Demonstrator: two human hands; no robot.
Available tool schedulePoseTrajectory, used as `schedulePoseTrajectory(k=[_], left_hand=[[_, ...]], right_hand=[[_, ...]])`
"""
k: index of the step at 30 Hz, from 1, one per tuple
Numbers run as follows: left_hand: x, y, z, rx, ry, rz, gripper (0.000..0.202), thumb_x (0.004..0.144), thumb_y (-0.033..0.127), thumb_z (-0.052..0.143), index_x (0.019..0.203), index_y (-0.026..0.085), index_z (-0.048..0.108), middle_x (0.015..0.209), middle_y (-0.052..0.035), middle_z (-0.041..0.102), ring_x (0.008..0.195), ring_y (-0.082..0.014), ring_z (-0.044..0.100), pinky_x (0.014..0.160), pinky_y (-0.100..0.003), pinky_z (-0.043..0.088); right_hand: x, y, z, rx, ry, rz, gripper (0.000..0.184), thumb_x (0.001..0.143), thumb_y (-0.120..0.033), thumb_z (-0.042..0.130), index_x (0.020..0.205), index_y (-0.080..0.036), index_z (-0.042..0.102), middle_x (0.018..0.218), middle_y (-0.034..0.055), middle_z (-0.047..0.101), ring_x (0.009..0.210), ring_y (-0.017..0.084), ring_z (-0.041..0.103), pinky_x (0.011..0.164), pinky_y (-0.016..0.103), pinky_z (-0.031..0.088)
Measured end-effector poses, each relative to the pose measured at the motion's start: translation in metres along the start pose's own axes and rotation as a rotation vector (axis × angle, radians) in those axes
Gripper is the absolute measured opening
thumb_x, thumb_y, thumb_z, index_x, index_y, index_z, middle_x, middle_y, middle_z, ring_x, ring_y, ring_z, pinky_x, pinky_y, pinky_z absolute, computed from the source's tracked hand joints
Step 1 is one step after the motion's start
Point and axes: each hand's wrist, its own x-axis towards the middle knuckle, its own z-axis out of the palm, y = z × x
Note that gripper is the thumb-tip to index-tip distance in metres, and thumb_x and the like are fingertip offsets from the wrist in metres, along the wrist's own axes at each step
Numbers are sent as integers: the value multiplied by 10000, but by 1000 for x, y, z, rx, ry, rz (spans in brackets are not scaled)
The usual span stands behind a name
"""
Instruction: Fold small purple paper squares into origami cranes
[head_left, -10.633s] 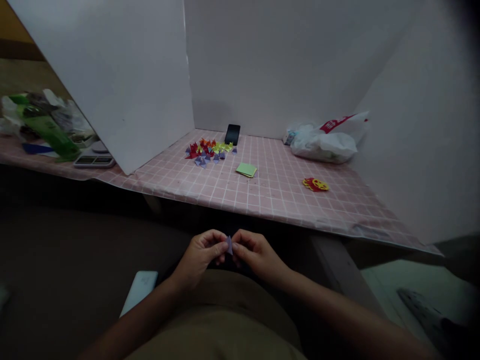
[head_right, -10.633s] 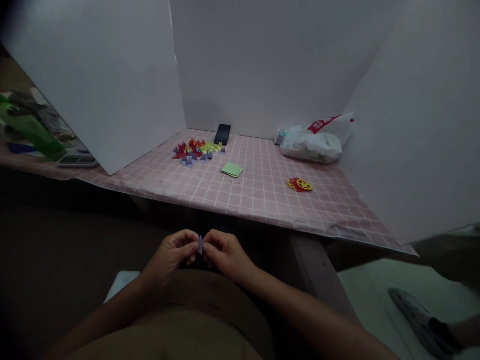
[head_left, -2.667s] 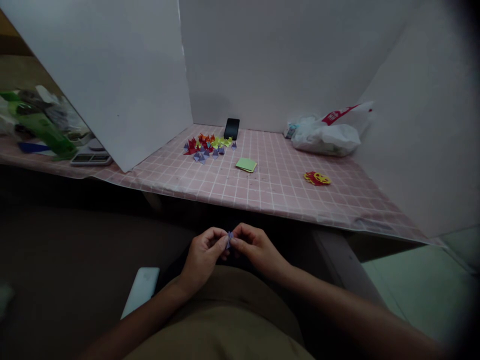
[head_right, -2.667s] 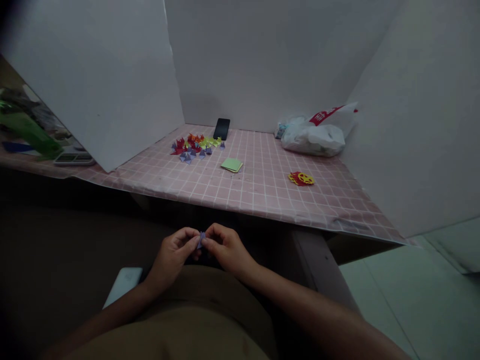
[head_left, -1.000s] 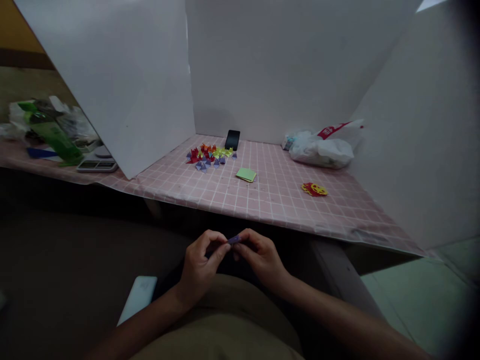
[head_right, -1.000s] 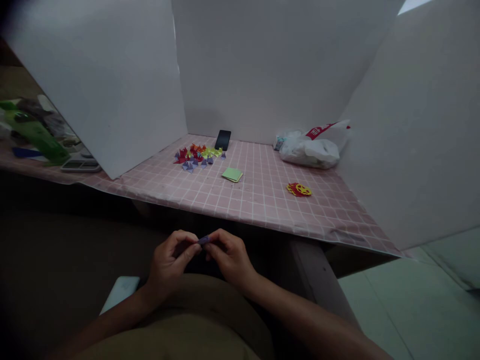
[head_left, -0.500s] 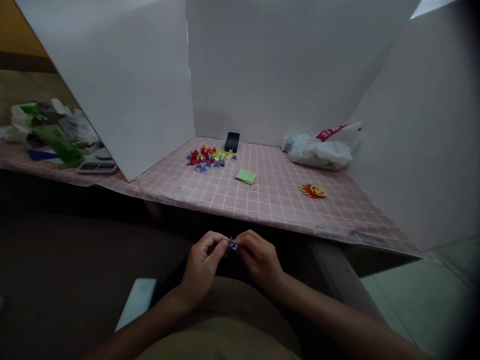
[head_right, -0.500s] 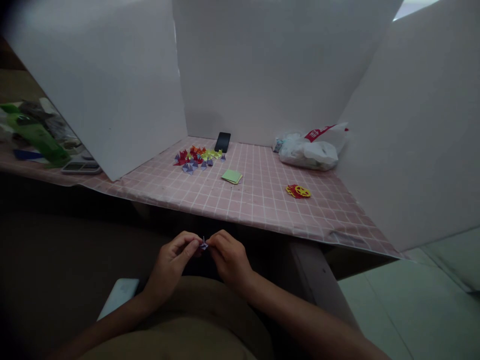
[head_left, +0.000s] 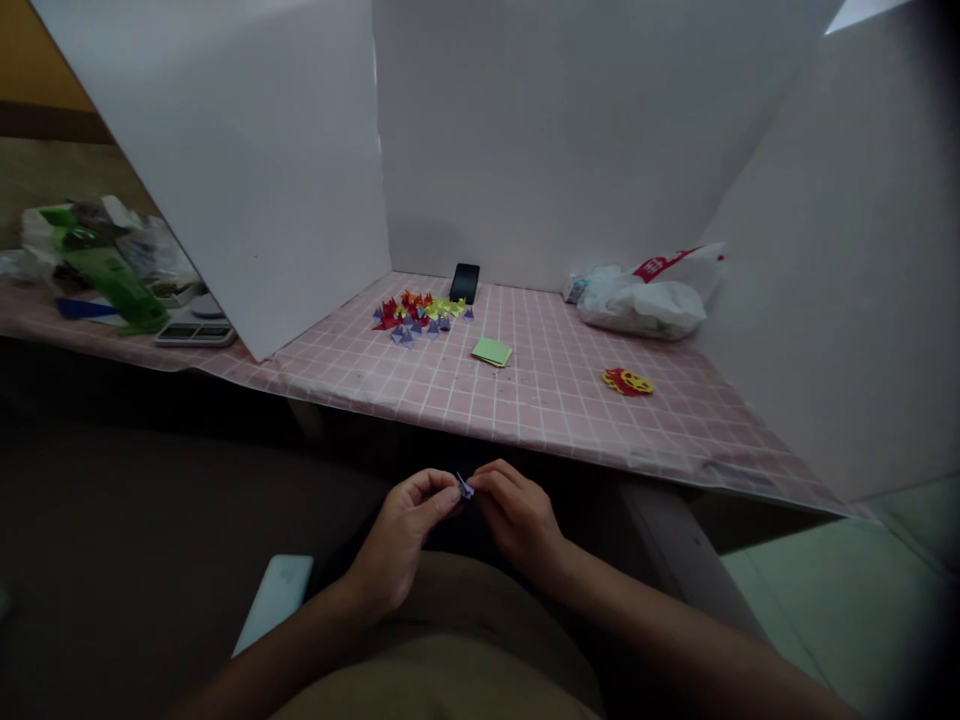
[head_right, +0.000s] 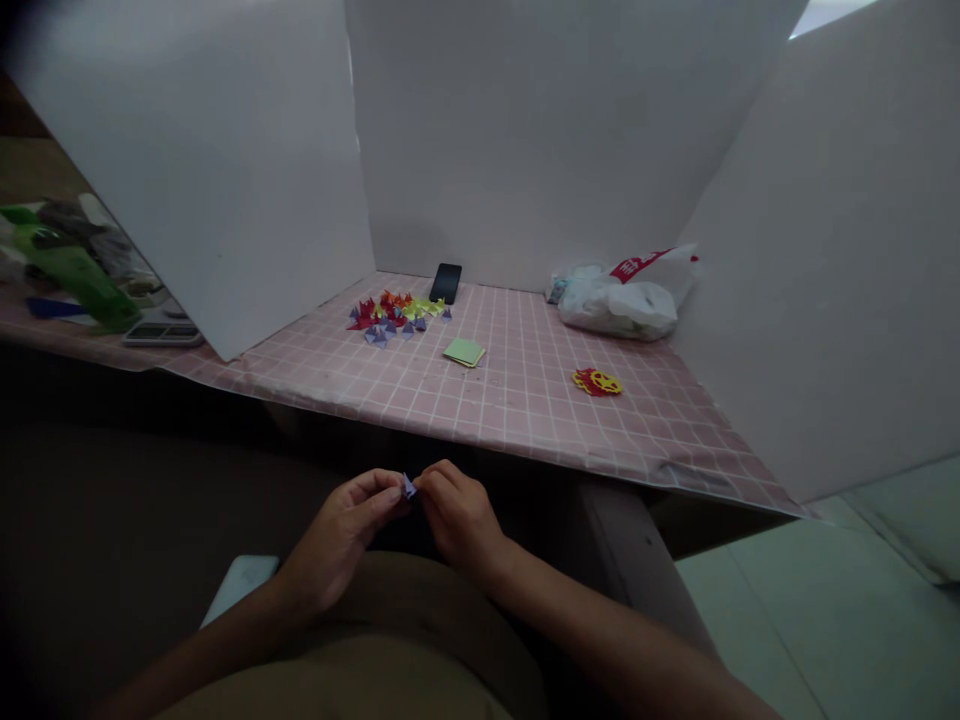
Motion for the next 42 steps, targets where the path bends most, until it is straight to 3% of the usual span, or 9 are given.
schedulePoseTrajectory(k=[8,16,23,31,42], left_hand=[[1,-1,-2,126,21,85,134,786,284,712,833,161,684,846,-18,637,837,-157,545,822,-286,413],[3,0,-7,218,51,106,152,781,295,688,837,156,660,852,-30,641,815,-165,559,791,-295,440],[3,-2,-9,526,85,318,106,842,259,586,790,170,609,919,-57,632,871,-184,593,797,-304,460],[2,-5,-9,672,98,446,96,868,204,549,795,178,605,954,-66,649,890,-185,630,790,-309,489],[1,-4,-10,717,70,466,85,855,179,561,786,184,611,960,-61,663,901,-180,636,787,-298,489]], right_hand=[[0,1,2,43,7,-38,164,918,-74,477,958,-194,582,847,66,623,751,167,611,651,274,508],[4,-6,-5,216,-75,101,138,937,-134,516,981,-164,642,891,78,634,792,163,615,697,278,498],[7,-8,-6,266,-66,177,102,921,-209,579,949,-170,669,904,71,623,807,169,611,703,296,490],[7,-9,-5,267,-77,188,72,887,-194,620,923,-166,677,905,78,632,803,174,618,701,297,491],[9,-10,-6,320,-88,298,121,877,-146,561,833,-161,672,813,52,635,753,164,603,683,286,463]])
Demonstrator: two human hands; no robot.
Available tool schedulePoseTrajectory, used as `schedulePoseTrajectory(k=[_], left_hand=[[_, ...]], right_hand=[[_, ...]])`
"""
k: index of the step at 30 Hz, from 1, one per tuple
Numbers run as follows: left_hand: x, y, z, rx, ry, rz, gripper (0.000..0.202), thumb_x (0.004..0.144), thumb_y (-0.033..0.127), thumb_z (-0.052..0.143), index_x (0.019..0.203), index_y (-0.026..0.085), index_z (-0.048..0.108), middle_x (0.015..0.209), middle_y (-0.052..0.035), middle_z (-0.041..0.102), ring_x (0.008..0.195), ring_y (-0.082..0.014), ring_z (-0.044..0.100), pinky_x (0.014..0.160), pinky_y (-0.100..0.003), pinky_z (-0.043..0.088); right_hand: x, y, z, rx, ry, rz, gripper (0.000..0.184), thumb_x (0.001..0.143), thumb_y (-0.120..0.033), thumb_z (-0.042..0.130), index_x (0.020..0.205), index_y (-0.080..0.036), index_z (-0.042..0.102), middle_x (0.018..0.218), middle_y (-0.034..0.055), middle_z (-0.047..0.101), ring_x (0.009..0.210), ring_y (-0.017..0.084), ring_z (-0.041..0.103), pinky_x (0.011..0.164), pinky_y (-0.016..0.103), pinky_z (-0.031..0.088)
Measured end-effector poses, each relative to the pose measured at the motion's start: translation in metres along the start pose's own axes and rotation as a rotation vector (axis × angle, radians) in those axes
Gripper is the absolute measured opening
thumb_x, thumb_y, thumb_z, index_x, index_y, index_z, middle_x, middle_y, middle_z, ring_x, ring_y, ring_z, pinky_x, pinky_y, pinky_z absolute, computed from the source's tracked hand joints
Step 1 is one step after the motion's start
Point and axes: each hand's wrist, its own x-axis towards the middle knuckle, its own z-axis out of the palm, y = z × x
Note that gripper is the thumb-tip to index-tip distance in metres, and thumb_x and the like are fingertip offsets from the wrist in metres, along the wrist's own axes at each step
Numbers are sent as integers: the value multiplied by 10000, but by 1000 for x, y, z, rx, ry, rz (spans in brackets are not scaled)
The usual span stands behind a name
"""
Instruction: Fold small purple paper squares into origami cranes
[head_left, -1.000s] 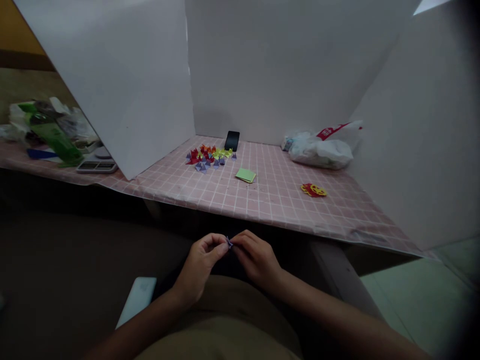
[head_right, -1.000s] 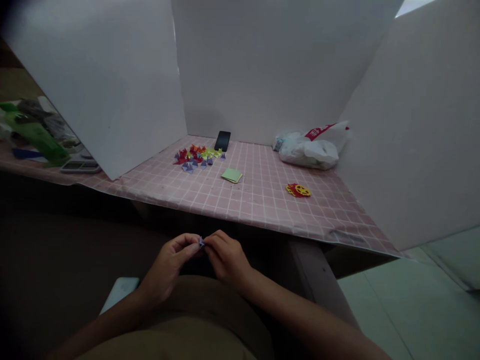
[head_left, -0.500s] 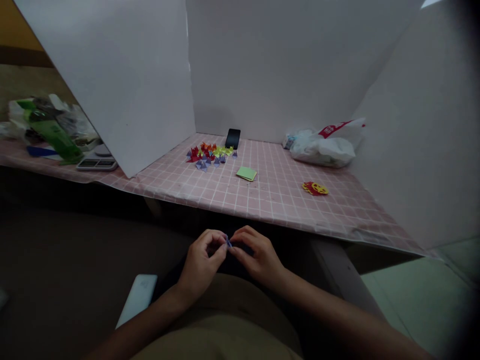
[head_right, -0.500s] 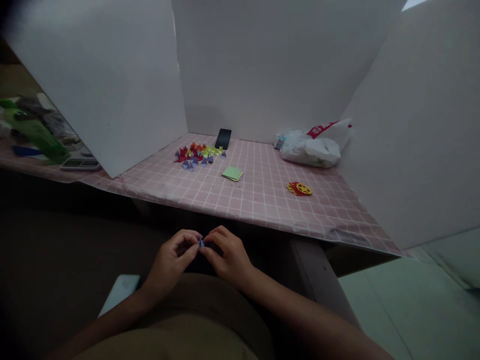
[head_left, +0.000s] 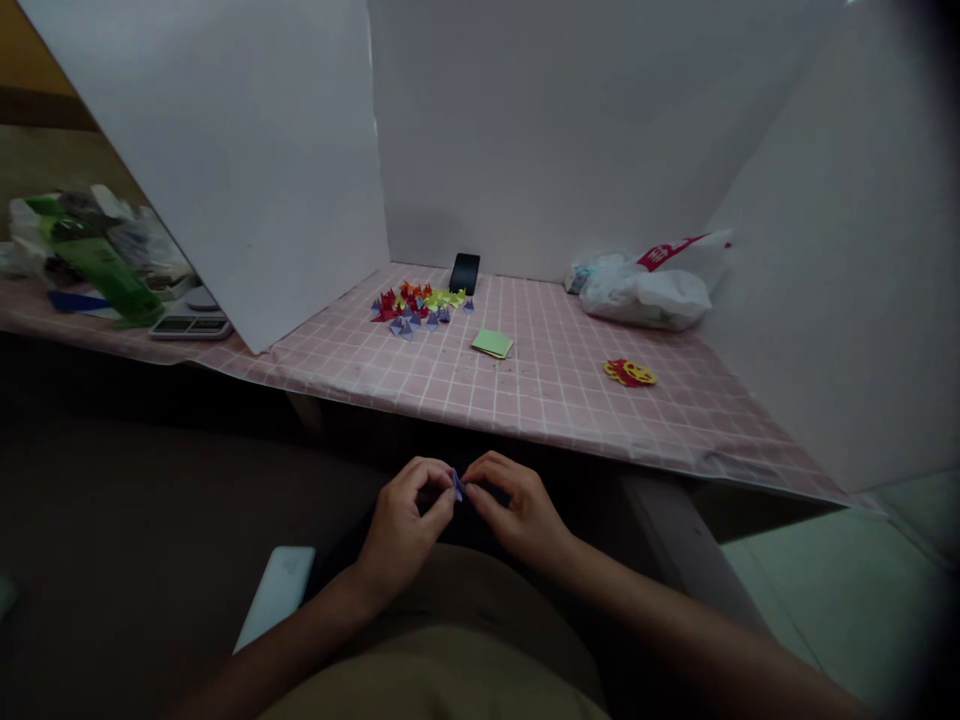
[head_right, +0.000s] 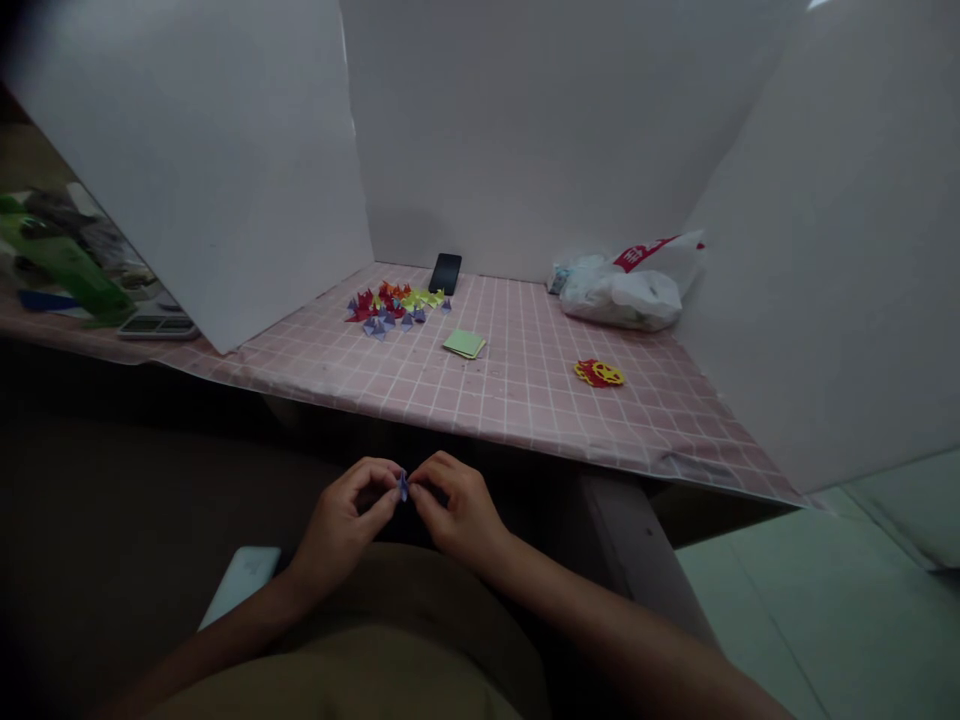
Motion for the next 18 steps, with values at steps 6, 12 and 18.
schedulePoseTrajectory(k=[6,12,18], left_hand=[[1,0,1,-96,-31,-69,77,837,211,576,778,180,615,950,-60,664,883,-180,633,777,-293,495],[2,2,1,-194,-27,-165,89,817,259,611,786,177,621,940,-61,667,869,-185,625,792,-305,493],[4,2,0,-307,-69,-264,119,786,283,646,778,167,621,911,-61,670,868,-188,618,828,-325,484]], right_hand=[[3,5,-1,34,-9,92,139,861,-157,572,746,-164,648,740,22,635,701,143,581,653,262,440],[2,6,0,-10,-10,52,135,869,-170,565,750,-170,630,731,17,624,676,139,567,627,259,429],[1,4,1,-68,3,85,141,866,-160,542,732,-172,581,686,2,591,625,125,520,579,241,390]])
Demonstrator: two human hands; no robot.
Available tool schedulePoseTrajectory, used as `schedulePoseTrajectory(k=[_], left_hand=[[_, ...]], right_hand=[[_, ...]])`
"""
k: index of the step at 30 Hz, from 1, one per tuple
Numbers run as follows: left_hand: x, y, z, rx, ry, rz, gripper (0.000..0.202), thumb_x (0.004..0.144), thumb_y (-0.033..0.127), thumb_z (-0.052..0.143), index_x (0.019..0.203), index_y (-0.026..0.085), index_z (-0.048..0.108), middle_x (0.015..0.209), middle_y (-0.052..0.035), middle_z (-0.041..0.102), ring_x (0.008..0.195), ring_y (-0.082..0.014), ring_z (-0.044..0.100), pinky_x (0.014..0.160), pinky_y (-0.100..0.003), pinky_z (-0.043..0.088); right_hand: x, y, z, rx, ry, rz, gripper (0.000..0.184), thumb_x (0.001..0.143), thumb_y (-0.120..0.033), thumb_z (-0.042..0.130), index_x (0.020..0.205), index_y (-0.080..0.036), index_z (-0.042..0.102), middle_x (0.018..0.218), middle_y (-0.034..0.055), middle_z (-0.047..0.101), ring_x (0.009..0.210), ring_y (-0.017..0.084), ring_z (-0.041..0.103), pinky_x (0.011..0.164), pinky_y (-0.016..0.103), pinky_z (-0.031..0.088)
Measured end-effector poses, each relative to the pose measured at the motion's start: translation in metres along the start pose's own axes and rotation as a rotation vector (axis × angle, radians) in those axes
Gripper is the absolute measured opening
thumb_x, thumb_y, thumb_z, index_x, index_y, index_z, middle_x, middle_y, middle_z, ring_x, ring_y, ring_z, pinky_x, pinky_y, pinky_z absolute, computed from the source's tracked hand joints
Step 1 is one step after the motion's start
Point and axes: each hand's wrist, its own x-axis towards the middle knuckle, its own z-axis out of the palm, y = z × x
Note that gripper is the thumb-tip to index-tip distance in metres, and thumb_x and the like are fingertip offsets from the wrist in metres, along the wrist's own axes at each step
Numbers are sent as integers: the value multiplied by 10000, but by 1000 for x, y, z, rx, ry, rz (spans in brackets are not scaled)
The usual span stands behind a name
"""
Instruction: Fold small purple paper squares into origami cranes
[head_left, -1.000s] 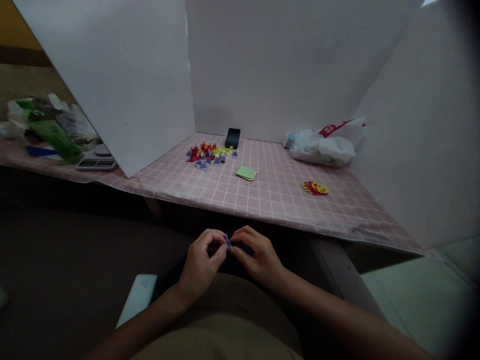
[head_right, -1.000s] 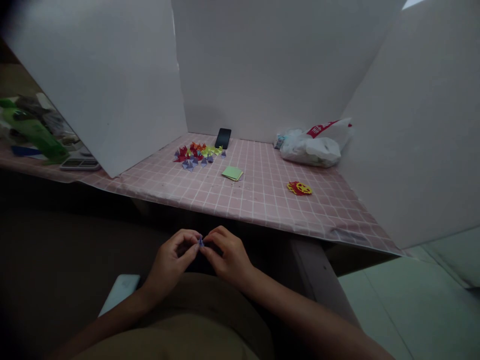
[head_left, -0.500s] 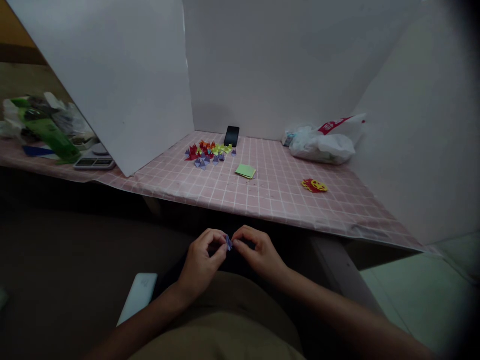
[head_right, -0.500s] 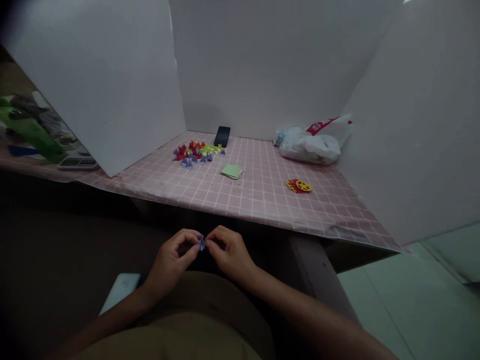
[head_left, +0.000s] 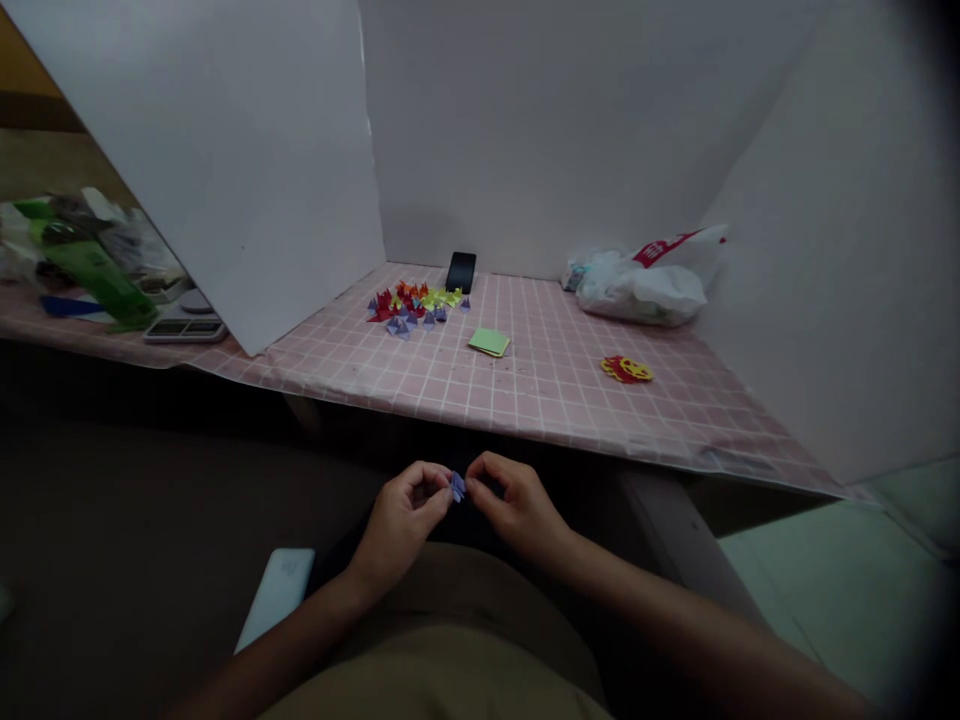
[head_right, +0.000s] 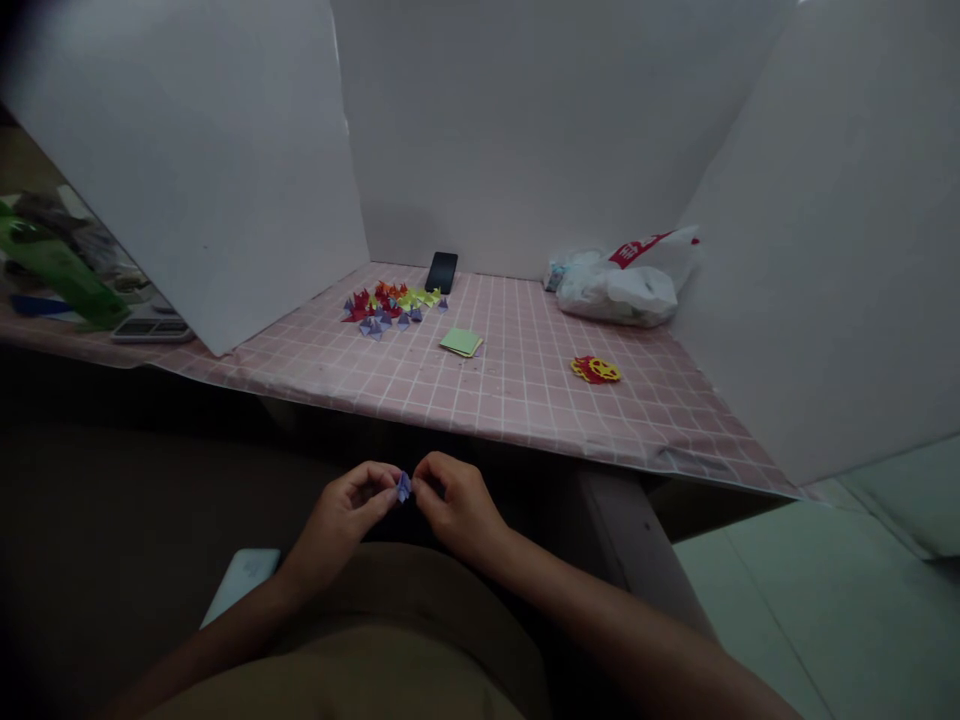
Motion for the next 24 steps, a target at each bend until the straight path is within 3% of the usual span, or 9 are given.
schedulePoseTrajectory(k=[13,19,24], left_hand=[[-1,0,-3,-166,-78,-127,167,767,317,677,794,164,616,899,-43,660,828,-173,611,820,-323,488],[1,-2,-2,-192,-78,-109,221,753,294,690,934,188,621,898,-31,658,856,-184,632,834,-351,509],[2,-1,-3,-82,-128,-100,186,775,311,654,908,180,657,872,-42,672,828,-190,629,805,-337,490]], right_hand=[[6,2,-9,11,-5,70,84,844,-116,538,793,-179,563,712,-11,581,644,124,518,591,237,403],[7,3,-11,52,-46,-85,192,860,-69,514,809,-186,656,803,19,619,745,139,592,682,260,459],[8,6,-11,37,-39,-75,231,821,-26,497,781,-187,659,776,13,619,725,137,591,665,259,458]])
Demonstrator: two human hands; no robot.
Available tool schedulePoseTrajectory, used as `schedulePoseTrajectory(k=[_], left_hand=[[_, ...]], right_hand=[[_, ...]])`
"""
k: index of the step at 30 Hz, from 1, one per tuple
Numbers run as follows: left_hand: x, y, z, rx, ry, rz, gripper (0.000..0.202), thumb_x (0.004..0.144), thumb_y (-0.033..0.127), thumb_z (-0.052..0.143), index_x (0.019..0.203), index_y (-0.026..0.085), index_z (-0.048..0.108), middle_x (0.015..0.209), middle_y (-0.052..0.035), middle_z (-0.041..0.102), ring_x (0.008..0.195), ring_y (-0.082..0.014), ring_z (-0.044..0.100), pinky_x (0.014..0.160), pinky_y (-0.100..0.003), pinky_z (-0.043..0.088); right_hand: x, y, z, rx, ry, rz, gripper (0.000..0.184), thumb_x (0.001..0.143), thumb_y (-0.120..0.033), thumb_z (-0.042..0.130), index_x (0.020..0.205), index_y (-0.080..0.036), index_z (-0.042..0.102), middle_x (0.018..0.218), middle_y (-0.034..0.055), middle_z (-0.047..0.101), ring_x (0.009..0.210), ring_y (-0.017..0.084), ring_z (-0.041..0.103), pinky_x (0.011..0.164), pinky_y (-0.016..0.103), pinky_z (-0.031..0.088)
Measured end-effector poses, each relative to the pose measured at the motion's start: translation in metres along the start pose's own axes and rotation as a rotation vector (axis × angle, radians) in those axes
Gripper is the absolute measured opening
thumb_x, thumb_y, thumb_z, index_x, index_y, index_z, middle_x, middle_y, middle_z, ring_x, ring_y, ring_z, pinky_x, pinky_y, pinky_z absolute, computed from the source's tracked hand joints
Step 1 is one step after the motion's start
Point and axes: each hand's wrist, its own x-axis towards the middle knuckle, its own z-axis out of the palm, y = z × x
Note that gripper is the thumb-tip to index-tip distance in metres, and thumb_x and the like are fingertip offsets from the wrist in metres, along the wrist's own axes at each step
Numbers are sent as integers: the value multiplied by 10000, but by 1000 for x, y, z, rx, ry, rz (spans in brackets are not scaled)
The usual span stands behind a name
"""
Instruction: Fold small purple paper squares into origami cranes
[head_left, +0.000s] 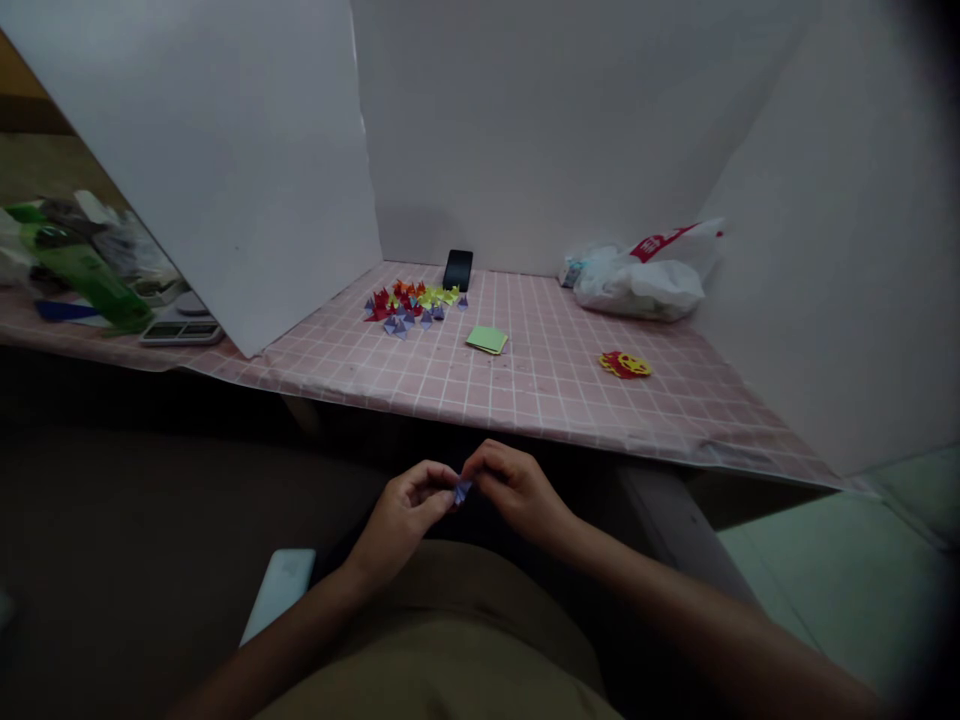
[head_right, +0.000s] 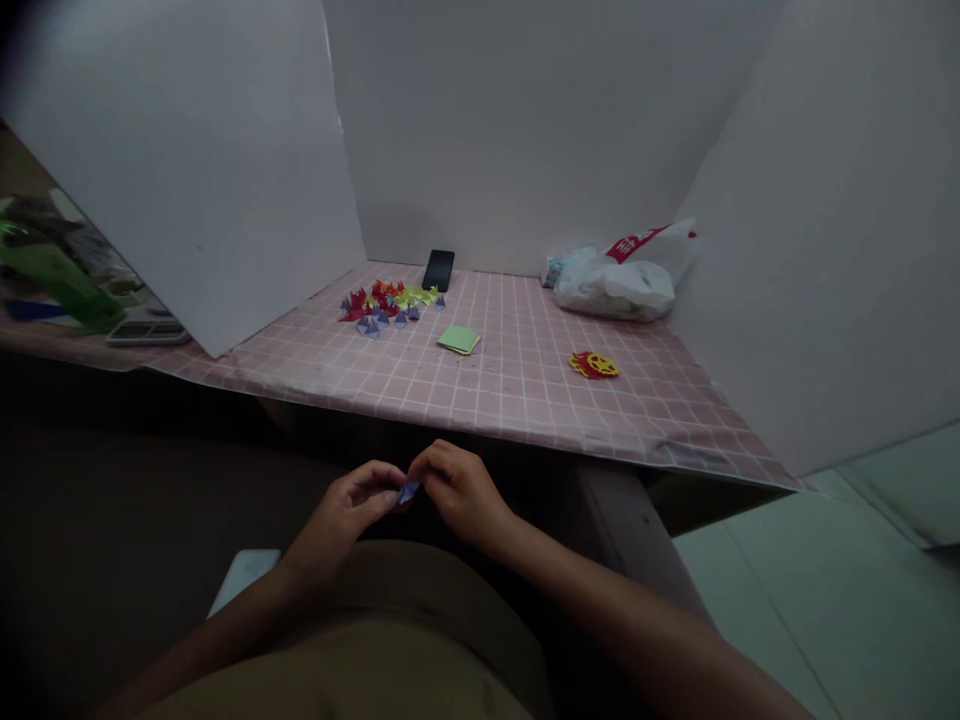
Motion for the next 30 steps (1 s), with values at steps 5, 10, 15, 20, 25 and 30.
schedulePoseTrajectory(k=[5,10,15,20,25,30], left_hand=[[1,-3,0,30,-33,-1,213,762,293,696,932,177,641,889,-39,668,810,-175,621,779,-314,475],[1,-5,0,27,-45,0,199,774,296,693,925,176,641,901,-47,677,831,-182,633,798,-326,479],[1,-5,-2,-111,-7,-65,221,766,320,714,917,171,654,890,-38,682,843,-180,653,832,-336,500],[2,-9,-2,-258,25,-108,208,795,322,715,922,166,664,908,-30,679,813,-149,654,827,-314,518],[2,-11,-2,-327,1,-120,183,804,296,723,918,162,673,919,-30,675,802,-132,647,815,-289,517],[2,-12,-2,-342,-4,-113,186,786,249,734,941,166,671,936,-29,685,821,-128,649,826,-280,506]], right_hand=[[0,-2,0,52,-7,39,228,807,-24,492,774,-181,654,774,10,634,728,134,592,671,258,458],[0,-1,0,65,-18,58,225,801,-28,495,763,-184,653,758,2,624,719,132,581,675,263,457],[1,-3,-2,53,-1,38,182,841,-59,534,802,-188,655,812,16,612,776,146,584,705,281,460],[0,-2,-1,111,-29,-32,59,865,-153,637,868,-206,661,930,35,589,855,160,576,756,303,480],[-2,2,2,105,-47,-41,70,878,-147,639,877,-213,662,955,34,585,882,161,578,775,317,484],[-1,0,1,79,-44,-46,97,899,-131,611,886,-210,666,953,37,595,891,163,589,805,331,491]])
